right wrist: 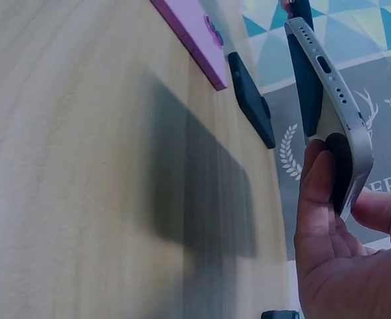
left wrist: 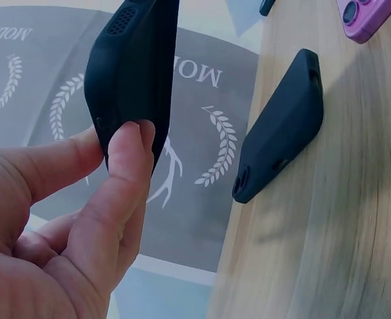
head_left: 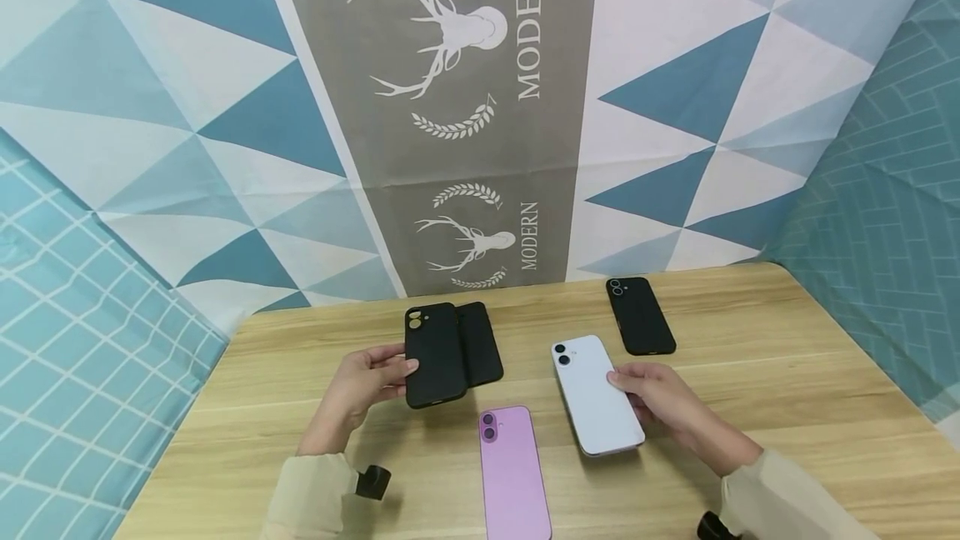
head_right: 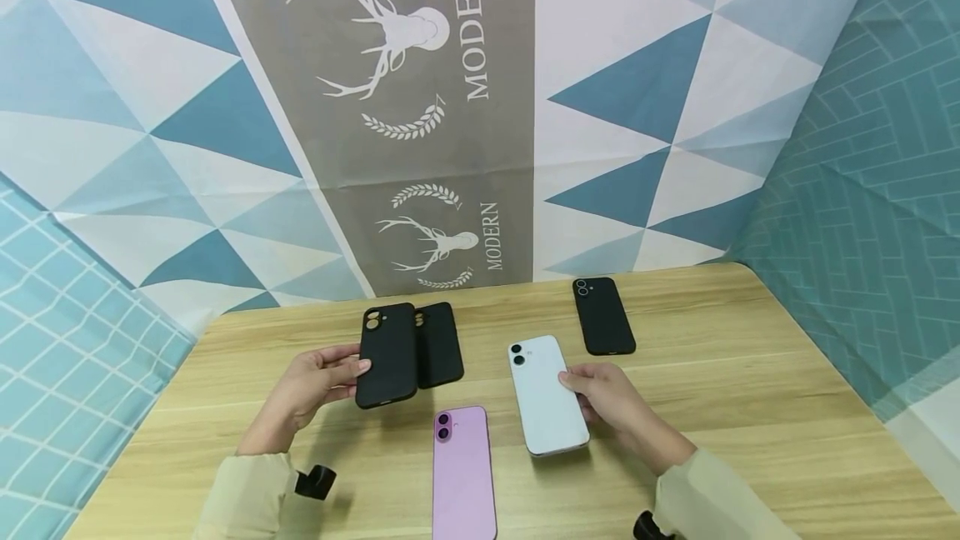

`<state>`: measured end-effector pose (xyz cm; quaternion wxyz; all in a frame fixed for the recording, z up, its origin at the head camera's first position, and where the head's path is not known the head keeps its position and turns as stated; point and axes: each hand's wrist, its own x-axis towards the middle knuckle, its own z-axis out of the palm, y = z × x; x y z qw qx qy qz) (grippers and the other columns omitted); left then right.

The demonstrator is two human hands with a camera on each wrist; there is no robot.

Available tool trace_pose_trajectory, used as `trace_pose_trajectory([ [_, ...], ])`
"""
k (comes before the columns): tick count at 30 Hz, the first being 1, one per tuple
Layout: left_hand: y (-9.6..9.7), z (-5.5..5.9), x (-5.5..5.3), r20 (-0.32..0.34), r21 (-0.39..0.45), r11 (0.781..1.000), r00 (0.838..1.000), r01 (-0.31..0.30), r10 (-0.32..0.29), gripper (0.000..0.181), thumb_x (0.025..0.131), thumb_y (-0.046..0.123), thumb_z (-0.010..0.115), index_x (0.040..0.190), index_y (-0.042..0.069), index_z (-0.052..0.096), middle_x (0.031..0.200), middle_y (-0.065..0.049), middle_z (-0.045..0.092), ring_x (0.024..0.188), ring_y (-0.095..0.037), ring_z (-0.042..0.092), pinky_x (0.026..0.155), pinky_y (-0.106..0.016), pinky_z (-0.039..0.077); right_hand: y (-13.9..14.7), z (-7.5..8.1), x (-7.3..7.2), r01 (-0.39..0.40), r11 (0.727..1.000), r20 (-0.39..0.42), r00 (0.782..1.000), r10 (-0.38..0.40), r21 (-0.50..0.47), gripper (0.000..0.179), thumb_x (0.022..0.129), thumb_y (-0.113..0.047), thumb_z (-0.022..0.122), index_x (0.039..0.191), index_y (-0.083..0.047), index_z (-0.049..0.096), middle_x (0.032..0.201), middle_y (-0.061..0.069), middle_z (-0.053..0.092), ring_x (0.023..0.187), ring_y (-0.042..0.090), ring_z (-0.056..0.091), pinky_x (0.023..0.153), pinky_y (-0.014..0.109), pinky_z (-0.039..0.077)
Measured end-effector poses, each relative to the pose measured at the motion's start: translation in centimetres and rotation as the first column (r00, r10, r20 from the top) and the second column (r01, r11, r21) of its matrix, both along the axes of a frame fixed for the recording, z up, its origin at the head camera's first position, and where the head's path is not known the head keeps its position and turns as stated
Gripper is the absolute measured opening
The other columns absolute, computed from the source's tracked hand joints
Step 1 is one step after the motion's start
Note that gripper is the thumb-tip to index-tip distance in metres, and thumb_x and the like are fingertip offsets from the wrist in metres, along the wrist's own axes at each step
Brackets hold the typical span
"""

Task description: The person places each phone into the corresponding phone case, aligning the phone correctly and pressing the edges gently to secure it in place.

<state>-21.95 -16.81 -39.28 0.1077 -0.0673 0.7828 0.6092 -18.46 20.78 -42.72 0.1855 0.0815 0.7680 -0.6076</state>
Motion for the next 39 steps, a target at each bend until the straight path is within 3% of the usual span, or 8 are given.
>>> trace_pose_trajectory([
  [12, 0.4, 0.2, 0.2, -0.007, 0.04, 0.999, 1.0, 0.018, -0.018, 0.049, 0.086, 0.007, 0.065, 0.13, -0.008, 0.048, 0.087, 0.001, 0.065, 0.067, -0.006, 0.062, 0.062, -0.02, 0.056, -0.8, 0.5, -0.8, -0.003, 1.0, -0.031, 1.0, 0.002, -0.03, 0.049, 0.095, -0.022, 0.053, 0.128, 0.014, 0.045, 0.087, -0.001, 0.067, 0.075, 0.008, 0.06, 0.066, 0.024, 0.054],
  [39, 2.7, 0.0, 0.1, -0.011, 0.097, 0.995, 1.0, 0.02, -0.019, 0.047, 0.084, 0.001, 0.066, 0.127, -0.01, 0.05, 0.087, -0.002, 0.065, 0.066, -0.008, 0.063, 0.063, -0.024, 0.058, -2.7, 1.4, -2.0, 0.053, 0.993, -0.019, 0.998, -0.056, -0.104, 0.046, 0.096, -0.018, 0.05, 0.13, 0.013, 0.044, 0.093, 0.003, 0.064, 0.077, 0.008, 0.058, 0.066, 0.022, 0.053],
])
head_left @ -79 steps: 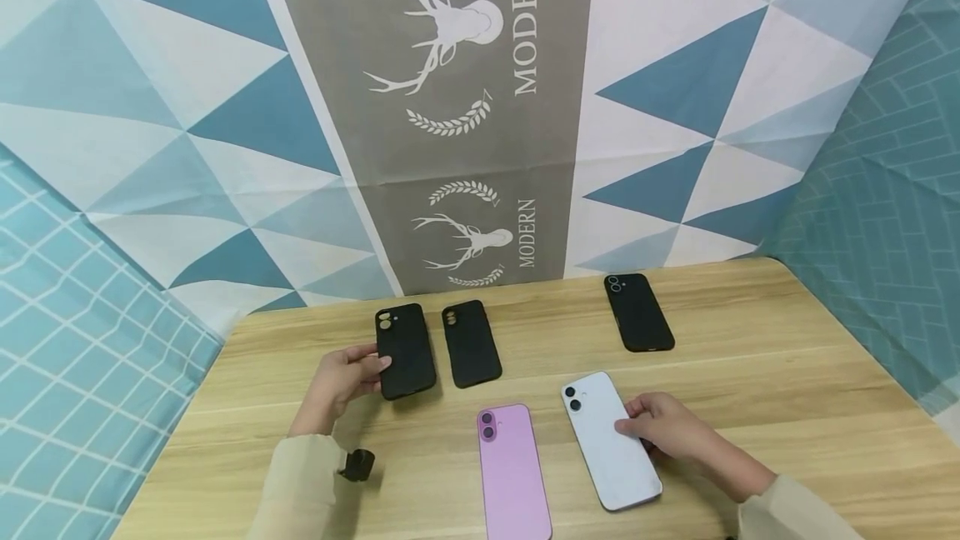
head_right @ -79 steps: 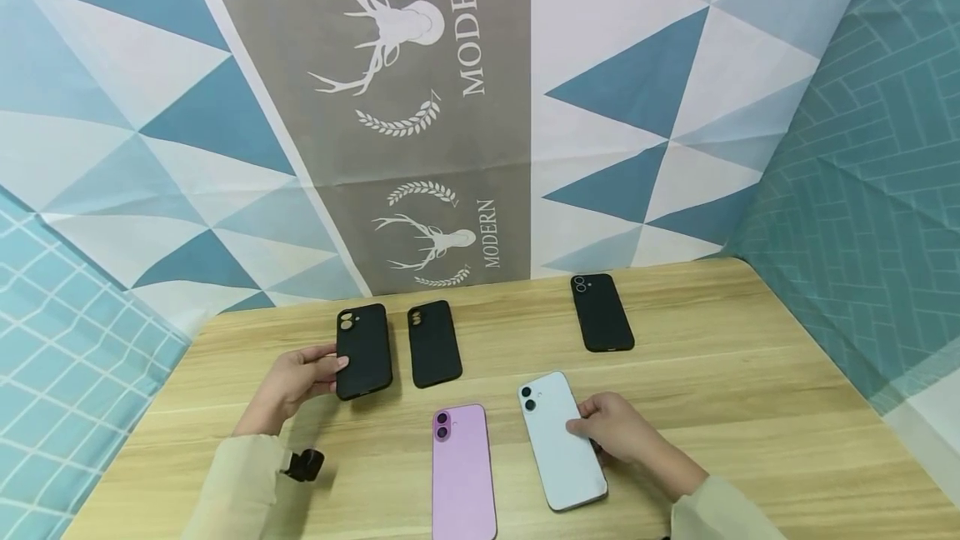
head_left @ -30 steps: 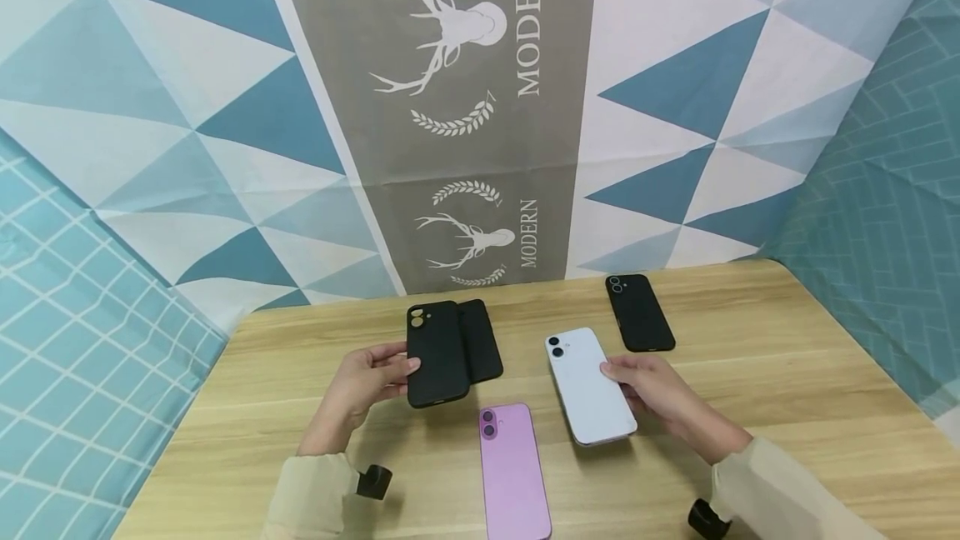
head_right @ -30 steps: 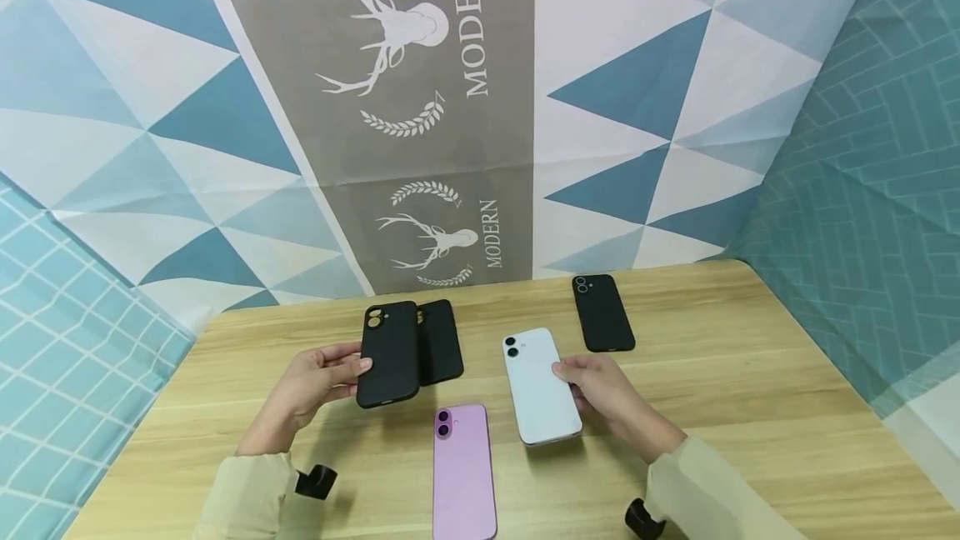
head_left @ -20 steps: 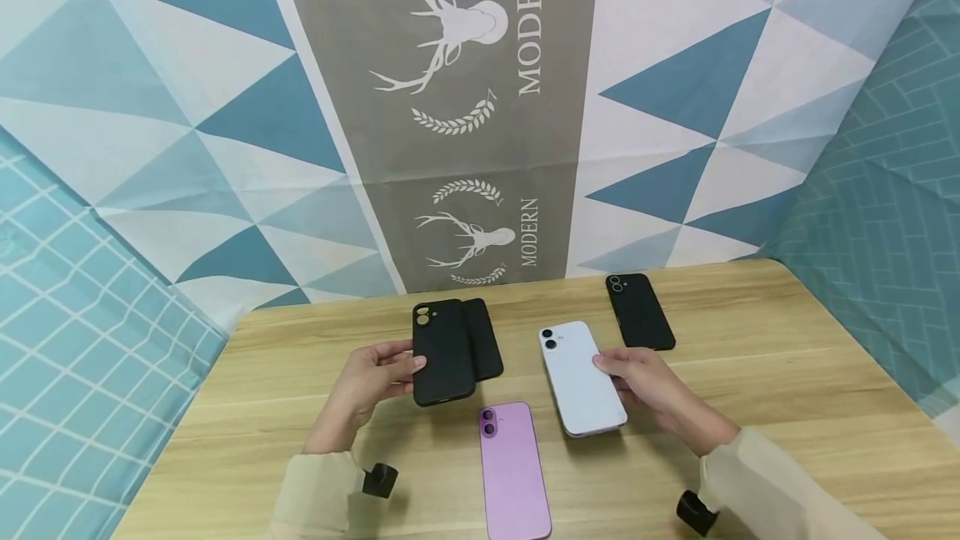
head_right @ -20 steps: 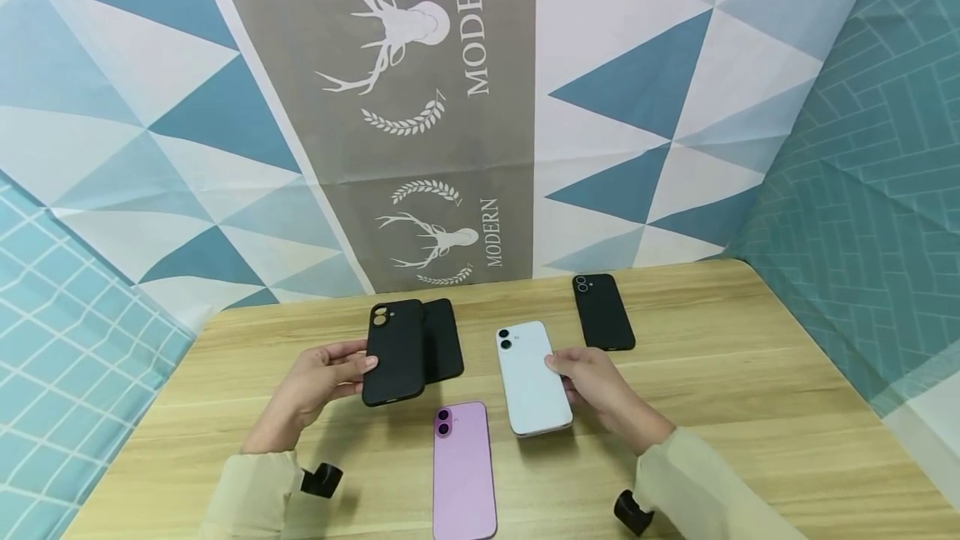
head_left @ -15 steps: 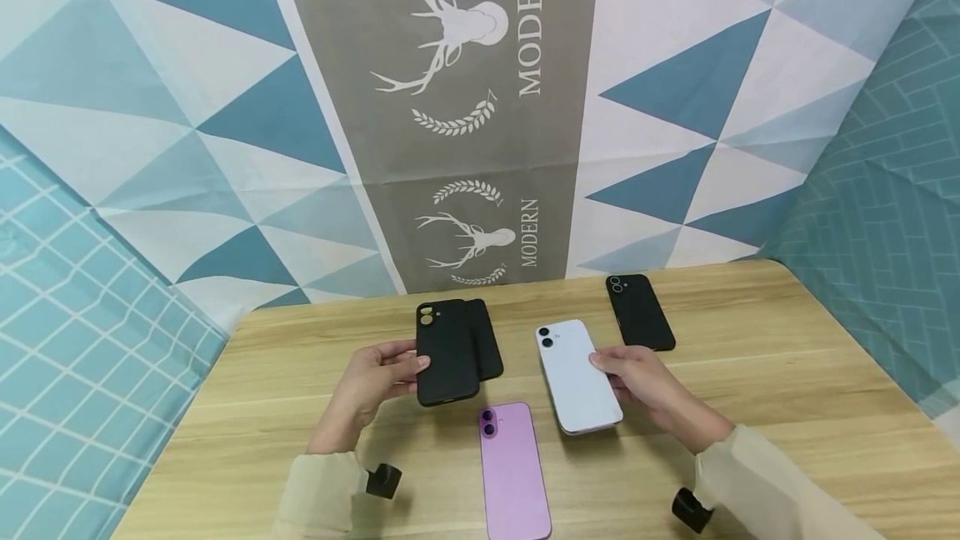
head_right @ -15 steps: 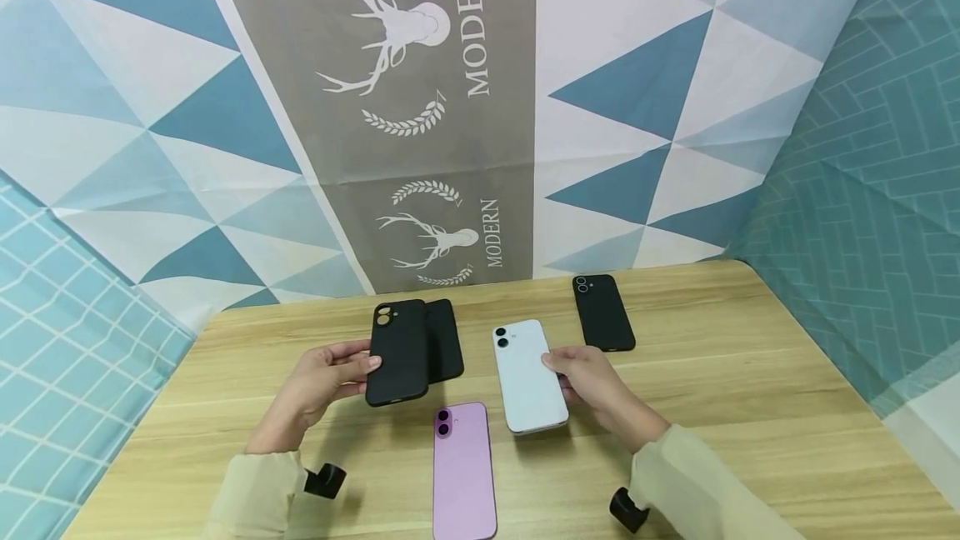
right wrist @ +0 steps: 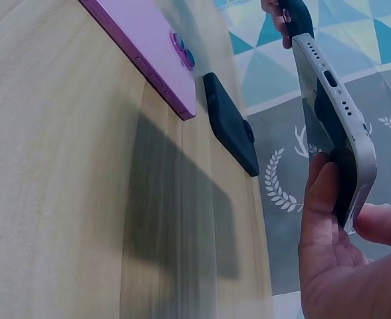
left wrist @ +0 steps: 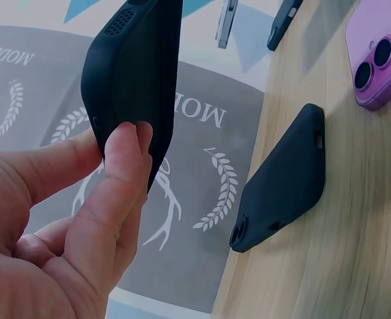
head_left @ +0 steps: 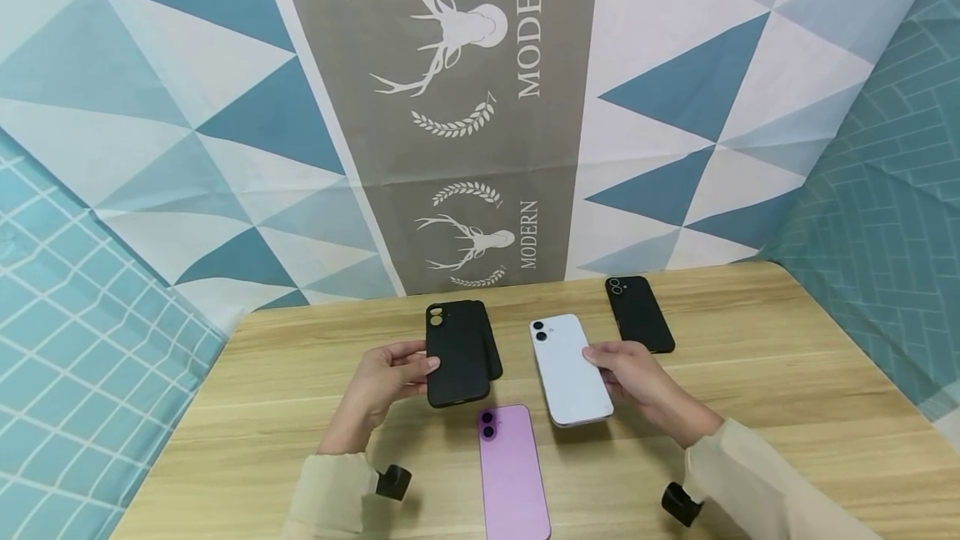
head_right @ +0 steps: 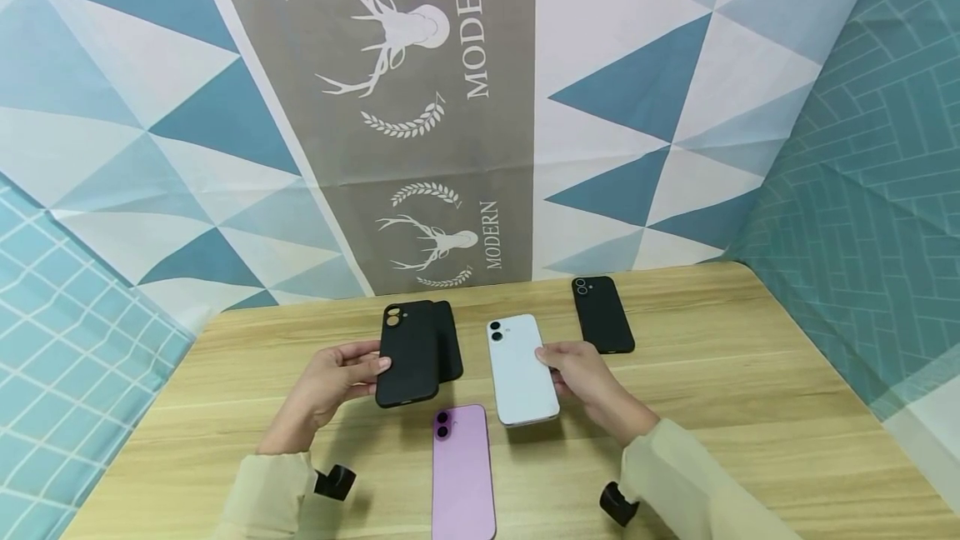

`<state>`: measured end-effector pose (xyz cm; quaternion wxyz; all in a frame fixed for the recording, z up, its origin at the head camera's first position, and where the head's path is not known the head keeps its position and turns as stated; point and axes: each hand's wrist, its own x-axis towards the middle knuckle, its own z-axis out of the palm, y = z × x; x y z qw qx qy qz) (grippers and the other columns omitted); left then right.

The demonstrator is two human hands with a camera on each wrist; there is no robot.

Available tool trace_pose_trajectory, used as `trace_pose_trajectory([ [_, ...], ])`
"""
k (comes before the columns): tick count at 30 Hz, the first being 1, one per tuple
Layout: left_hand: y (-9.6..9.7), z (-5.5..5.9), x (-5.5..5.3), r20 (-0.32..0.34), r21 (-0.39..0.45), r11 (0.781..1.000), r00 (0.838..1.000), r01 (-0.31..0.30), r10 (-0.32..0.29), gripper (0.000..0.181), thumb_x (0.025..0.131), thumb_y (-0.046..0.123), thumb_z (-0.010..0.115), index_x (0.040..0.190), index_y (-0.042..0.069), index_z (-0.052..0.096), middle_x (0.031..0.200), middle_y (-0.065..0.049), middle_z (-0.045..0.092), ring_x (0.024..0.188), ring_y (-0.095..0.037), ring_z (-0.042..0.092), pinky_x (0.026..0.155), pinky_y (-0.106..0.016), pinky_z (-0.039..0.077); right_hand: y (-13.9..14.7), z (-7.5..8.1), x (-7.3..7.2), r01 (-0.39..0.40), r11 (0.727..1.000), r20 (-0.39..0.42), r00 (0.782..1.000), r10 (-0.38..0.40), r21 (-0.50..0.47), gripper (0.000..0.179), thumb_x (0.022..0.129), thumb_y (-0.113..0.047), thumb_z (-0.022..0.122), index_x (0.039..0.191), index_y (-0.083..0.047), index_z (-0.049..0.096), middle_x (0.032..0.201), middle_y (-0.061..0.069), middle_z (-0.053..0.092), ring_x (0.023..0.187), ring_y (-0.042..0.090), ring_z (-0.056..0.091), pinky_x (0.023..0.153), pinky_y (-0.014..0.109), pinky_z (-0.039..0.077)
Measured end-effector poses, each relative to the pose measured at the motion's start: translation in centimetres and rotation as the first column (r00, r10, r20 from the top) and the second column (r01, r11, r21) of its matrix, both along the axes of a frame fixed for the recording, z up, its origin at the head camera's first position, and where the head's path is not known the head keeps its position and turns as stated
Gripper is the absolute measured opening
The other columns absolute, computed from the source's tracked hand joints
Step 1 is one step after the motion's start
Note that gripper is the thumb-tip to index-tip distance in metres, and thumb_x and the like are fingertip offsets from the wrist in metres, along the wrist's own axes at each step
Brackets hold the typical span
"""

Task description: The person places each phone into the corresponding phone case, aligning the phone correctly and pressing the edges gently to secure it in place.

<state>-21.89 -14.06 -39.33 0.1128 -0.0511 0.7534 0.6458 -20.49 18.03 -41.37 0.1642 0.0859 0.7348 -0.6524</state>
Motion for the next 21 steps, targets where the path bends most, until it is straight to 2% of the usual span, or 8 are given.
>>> trace_pose_trajectory([
  [6, 0.5, -0.2, -0.1, 0.004, 0.016, 1.0, 1.0, 0.004, -0.004, 0.047, 0.084, 0.001, 0.066, 0.127, -0.008, 0.051, 0.087, -0.002, 0.065, 0.065, -0.008, 0.062, 0.061, -0.022, 0.057, -0.3, 0.4, -0.3, 0.008, 1.0, -0.006, 1.0, -0.008, -0.018, 0.043, 0.096, -0.017, 0.051, 0.127, 0.013, 0.047, 0.082, -0.003, 0.063, 0.072, 0.005, 0.057, 0.063, 0.019, 0.052],
  [15, 1.1, 0.2, 0.0, 0.0, 0.02, 1.0, 1.0, -0.001, 0.001, 0.045, 0.084, 0.001, 0.066, 0.126, -0.008, 0.052, 0.088, -0.004, 0.063, 0.066, -0.008, 0.062, 0.061, -0.022, 0.057, -0.5, 0.7, -0.6, 0.021, 1.0, -0.012, 1.0, -0.021, 0.022, 0.039, 0.097, -0.017, 0.049, 0.124, 0.01, 0.05, 0.084, -0.002, 0.063, 0.072, 0.007, 0.056, 0.061, 0.02, 0.051],
  [21, 1.4, 0.3, 0.1, -0.008, 0.034, 0.999, 1.0, 0.0, 0.0, 0.046, 0.083, 0.0, 0.067, 0.125, -0.009, 0.052, 0.087, -0.004, 0.064, 0.065, -0.008, 0.063, 0.061, -0.022, 0.057, -0.6, 0.8, -0.6, 0.018, 1.0, -0.013, 1.0, -0.018, 0.015, 0.039, 0.097, -0.017, 0.049, 0.125, 0.011, 0.049, 0.085, -0.001, 0.063, 0.073, 0.007, 0.057, 0.062, 0.02, 0.052],
])
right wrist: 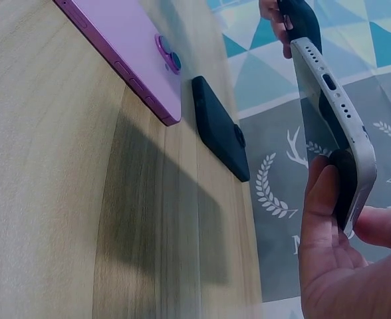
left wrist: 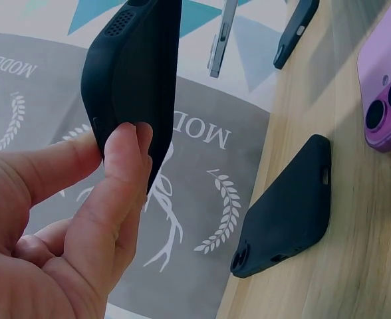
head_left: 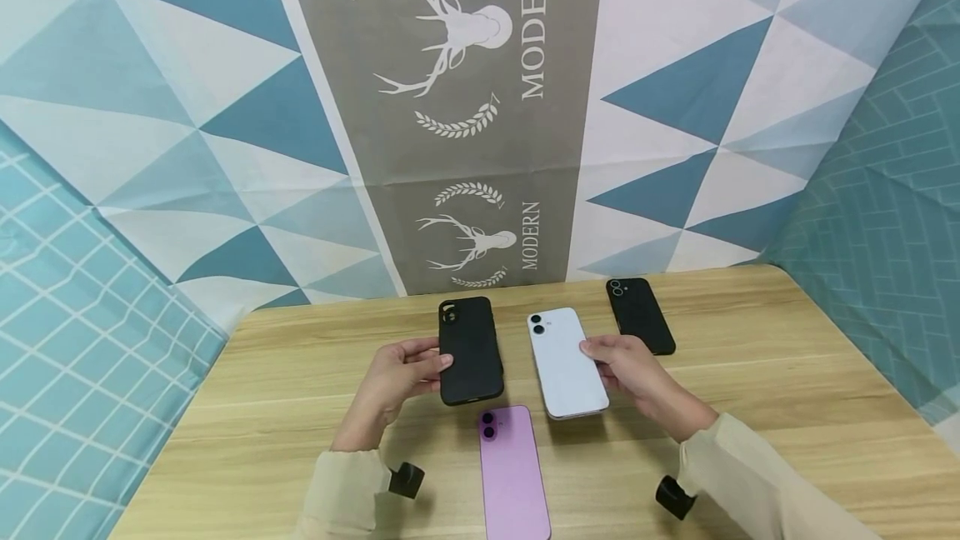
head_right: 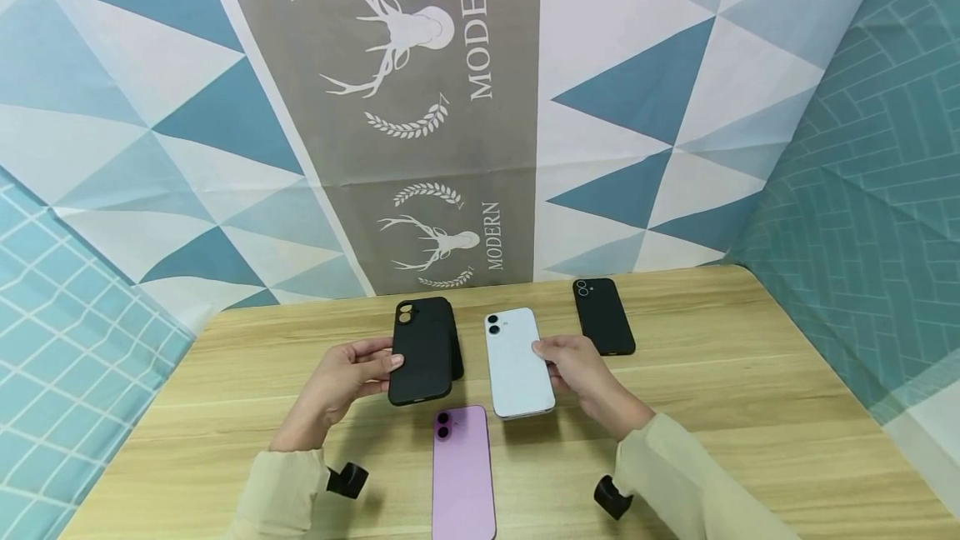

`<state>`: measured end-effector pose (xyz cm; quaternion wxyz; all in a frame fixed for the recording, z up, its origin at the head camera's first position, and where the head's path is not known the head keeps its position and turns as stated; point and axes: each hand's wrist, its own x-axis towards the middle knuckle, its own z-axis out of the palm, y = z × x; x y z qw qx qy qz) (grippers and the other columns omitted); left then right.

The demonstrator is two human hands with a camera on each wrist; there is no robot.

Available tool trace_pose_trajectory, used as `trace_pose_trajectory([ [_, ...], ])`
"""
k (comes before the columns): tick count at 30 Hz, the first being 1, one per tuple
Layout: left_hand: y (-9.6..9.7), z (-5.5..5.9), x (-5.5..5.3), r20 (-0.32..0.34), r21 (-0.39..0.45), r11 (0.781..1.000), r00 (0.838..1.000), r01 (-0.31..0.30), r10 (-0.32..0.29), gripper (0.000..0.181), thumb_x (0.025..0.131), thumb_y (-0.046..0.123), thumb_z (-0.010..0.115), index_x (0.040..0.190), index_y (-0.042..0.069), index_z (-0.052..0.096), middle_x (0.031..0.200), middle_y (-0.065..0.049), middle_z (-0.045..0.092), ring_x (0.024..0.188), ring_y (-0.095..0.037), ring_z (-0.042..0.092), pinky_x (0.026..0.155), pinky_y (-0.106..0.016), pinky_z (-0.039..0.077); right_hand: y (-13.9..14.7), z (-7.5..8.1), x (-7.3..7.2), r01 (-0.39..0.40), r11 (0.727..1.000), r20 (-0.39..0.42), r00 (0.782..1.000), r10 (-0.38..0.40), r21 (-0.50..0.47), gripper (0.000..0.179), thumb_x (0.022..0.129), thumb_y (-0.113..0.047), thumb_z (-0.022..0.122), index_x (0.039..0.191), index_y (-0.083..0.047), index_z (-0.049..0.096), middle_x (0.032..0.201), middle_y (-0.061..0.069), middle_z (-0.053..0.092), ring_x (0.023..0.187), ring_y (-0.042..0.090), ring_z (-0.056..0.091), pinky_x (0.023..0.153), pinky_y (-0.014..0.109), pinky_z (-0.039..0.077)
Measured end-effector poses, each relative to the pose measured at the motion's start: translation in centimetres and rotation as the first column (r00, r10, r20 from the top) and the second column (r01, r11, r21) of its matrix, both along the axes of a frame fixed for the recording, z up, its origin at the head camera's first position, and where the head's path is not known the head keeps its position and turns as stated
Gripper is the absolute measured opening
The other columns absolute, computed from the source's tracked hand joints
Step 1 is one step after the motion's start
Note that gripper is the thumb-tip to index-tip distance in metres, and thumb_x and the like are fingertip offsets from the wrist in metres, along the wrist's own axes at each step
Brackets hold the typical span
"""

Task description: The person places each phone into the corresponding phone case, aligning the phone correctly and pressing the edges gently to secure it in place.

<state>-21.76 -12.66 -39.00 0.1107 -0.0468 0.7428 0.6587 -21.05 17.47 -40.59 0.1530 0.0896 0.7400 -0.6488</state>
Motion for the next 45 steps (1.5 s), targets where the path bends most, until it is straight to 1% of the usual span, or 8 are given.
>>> trace_pose_trajectory([
  [5, 0.3, 0.0, 0.0, 0.0, 0.003, 1.0, 1.0, -0.005, 0.005, 0.045, 0.082, 0.0, 0.067, 0.124, -0.009, 0.054, 0.086, -0.004, 0.064, 0.065, -0.008, 0.063, 0.059, -0.022, 0.057, -0.1, 0.0, -0.1, -0.004, 1.0, -0.004, 1.0, 0.003, -0.025, 0.039, 0.097, -0.016, 0.048, 0.125, 0.012, 0.048, 0.084, -0.002, 0.063, 0.072, 0.006, 0.058, 0.062, 0.019, 0.053],
  [11, 0.6, -0.1, -0.1, 0.005, 0.003, 1.0, 1.0, -0.003, 0.003, 0.043, 0.083, 0.0, 0.067, 0.124, -0.008, 0.055, 0.086, -0.003, 0.064, 0.065, -0.008, 0.063, 0.06, -0.023, 0.058, -0.1, -0.1, -0.2, -0.007, 1.0, -0.013, 1.0, 0.007, -0.024, 0.039, 0.097, -0.016, 0.048, 0.124, 0.012, 0.049, 0.08, -0.004, 0.063, 0.07, 0.004, 0.057, 0.06, 0.018, 0.052],
  [22, 1.1, -0.2, -0.1, -0.001, 0.009, 1.0, 1.0, -0.006, 0.006, 0.044, 0.081, 0.0, 0.068, 0.123, -0.007, 0.055, 0.088, -0.005, 0.063, 0.066, -0.009, 0.063, 0.06, -0.024, 0.058, -0.2, 0.0, -0.3, -0.01, 0.999, -0.016, 1.0, 0.009, -0.03, 0.04, 0.097, -0.015, 0.048, 0.125, 0.013, 0.048, 0.081, -0.004, 0.064, 0.07, 0.004, 0.058, 0.061, 0.018, 0.052],
  [30, 1.4, -0.1, 0.0, -0.001, 0.016, 1.0, 1.0, 0.016, -0.016, 0.046, 0.082, 0.001, 0.067, 0.125, -0.008, 0.053, 0.092, -0.007, 0.063, 0.067, -0.008, 0.063, 0.061, -0.023, 0.058, -0.4, 0.0, -0.3, -0.013, 1.0, -0.016, 1.0, 0.013, -0.028, 0.039, 0.097, -0.016, 0.047, 0.125, 0.012, 0.048, 0.083, -0.003, 0.064, 0.071, 0.004, 0.058, 0.062, 0.018, 0.053],
  [36, 1.7, -0.2, -0.1, -0.002, 0.022, 1.0, 1.0, 0.019, -0.019, 0.046, 0.082, 0.0, 0.067, 0.125, -0.009, 0.053, 0.089, -0.005, 0.059, 0.067, -0.008, 0.063, 0.062, -0.026, 0.059, -0.5, 0.0, -0.4, -0.008, 1.0, -0.014, 1.0, 0.008, -0.023, 0.038, 0.098, -0.015, 0.046, 0.125, 0.012, 0.049, 0.086, -0.001, 0.064, 0.073, 0.005, 0.058, 0.063, 0.018, 0.053],
  [40, 1.9, -0.1, 0.0, -0.009, 0.03, 0.999, 1.0, 0.029, -0.029, 0.047, 0.083, 0.001, 0.067, 0.126, -0.009, 0.052, 0.087, -0.004, 0.059, 0.065, -0.007, 0.062, 0.062, -0.024, 0.058, -0.5, -0.1, -0.5, -0.009, 0.999, -0.021, 1.0, 0.008, -0.033, 0.039, 0.097, -0.015, 0.046, 0.125, 0.013, 0.049, 0.087, 0.0, 0.065, 0.073, 0.005, 0.059, 0.064, 0.019, 0.054],
  [45, 2.2, 0.0, 0.1, -0.007, 0.044, 0.999, 1.0, 0.03, -0.03, 0.048, 0.083, 0.001, 0.067, 0.126, -0.009, 0.051, 0.086, -0.004, 0.059, 0.064, -0.007, 0.061, 0.06, -0.023, 0.058, -0.5, -0.1, -0.5, -0.013, 0.999, -0.033, 0.999, 0.012, -0.035, 0.039, 0.097, -0.015, 0.046, 0.125, 0.013, 0.049, 0.085, -0.002, 0.065, 0.072, 0.005, 0.059, 0.063, 0.018, 0.053],
])
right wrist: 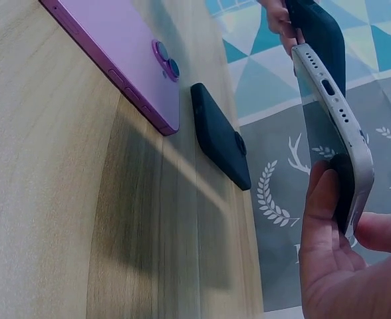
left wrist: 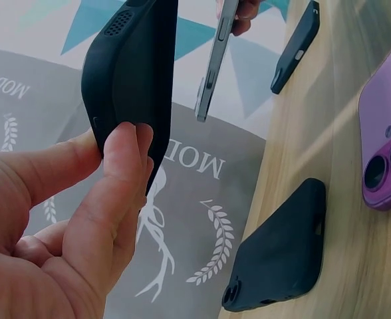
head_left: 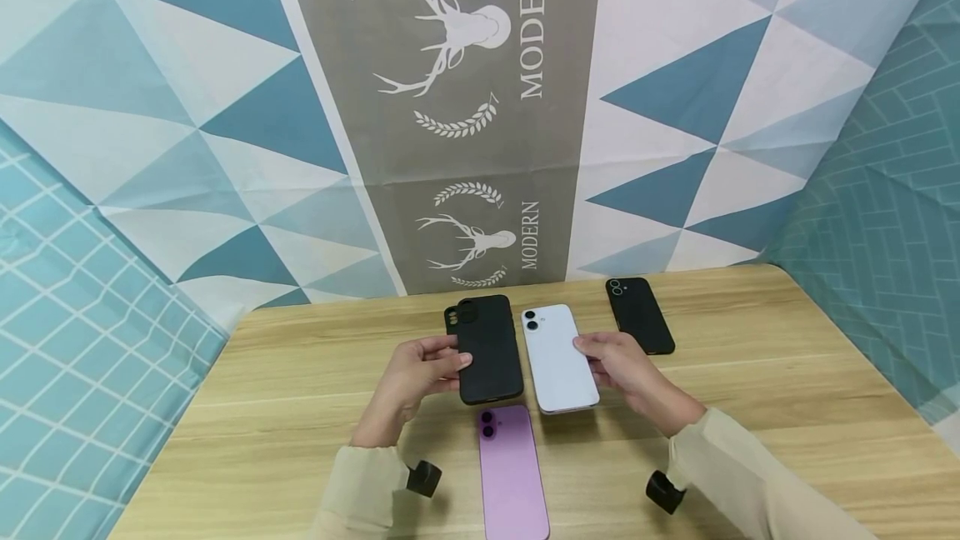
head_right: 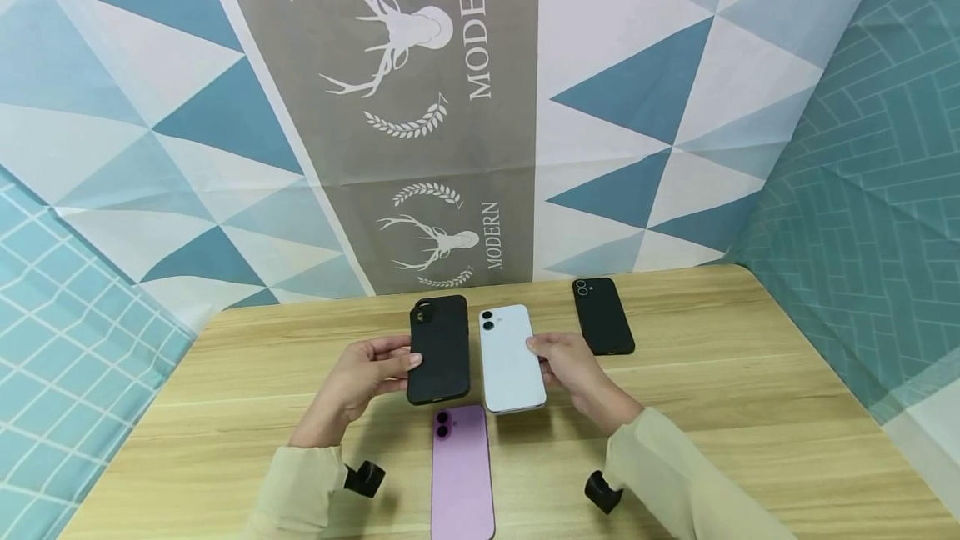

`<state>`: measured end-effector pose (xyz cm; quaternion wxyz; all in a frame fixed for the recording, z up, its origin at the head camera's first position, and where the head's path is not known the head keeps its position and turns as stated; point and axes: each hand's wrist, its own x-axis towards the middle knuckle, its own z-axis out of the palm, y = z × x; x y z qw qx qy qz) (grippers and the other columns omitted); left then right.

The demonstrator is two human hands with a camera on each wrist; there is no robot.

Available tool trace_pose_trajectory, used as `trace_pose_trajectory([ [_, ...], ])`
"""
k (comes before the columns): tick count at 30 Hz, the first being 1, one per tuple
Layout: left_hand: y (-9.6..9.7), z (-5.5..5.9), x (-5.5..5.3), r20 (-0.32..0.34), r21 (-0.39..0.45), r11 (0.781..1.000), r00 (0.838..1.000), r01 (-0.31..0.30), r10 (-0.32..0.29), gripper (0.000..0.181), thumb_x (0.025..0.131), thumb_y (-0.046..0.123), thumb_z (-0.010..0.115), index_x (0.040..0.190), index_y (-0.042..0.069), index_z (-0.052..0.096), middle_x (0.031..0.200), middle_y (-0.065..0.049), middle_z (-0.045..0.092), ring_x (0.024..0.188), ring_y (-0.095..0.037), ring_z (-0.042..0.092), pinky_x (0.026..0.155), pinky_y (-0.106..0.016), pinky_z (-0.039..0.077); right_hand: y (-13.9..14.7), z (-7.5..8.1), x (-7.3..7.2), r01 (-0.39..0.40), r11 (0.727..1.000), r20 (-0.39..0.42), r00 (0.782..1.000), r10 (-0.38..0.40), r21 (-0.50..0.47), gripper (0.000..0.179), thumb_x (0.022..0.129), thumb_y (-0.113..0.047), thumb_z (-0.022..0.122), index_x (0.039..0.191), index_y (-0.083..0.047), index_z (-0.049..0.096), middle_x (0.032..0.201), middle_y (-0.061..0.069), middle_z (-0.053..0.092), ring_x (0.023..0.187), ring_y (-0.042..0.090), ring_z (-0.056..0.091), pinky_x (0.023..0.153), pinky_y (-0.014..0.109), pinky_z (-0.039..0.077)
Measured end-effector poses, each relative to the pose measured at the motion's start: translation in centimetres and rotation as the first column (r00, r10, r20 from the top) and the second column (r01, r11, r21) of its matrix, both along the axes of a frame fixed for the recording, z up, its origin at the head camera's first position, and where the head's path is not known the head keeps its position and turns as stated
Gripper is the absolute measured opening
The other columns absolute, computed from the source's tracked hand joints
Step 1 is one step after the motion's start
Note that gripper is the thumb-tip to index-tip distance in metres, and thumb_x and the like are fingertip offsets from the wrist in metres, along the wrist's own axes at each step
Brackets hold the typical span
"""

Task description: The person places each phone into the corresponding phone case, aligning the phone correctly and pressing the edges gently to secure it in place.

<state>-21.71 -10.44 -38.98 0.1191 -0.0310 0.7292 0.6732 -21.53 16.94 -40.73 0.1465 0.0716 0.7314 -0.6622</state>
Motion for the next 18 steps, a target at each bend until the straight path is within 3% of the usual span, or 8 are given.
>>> trace_pose_trajectory([
  [18, 1.01, -0.11, 0.02, -0.014, 0.013, 1.0, 1.0, 0.001, -0.001, 0.047, 0.081, -0.001, 0.068, 0.124, -0.01, 0.052, 0.087, -0.007, 0.062, 0.063, -0.008, 0.062, 0.059, -0.024, 0.058, -0.21, 0.08, -0.09, 0.004, 1.0, 0.003, 1.0, -0.004, -0.001, 0.039, 0.098, -0.014, 0.046, 0.125, 0.012, 0.049, 0.092, 0.002, 0.066, 0.075, 0.005, 0.061, 0.066, 0.02, 0.054],
])
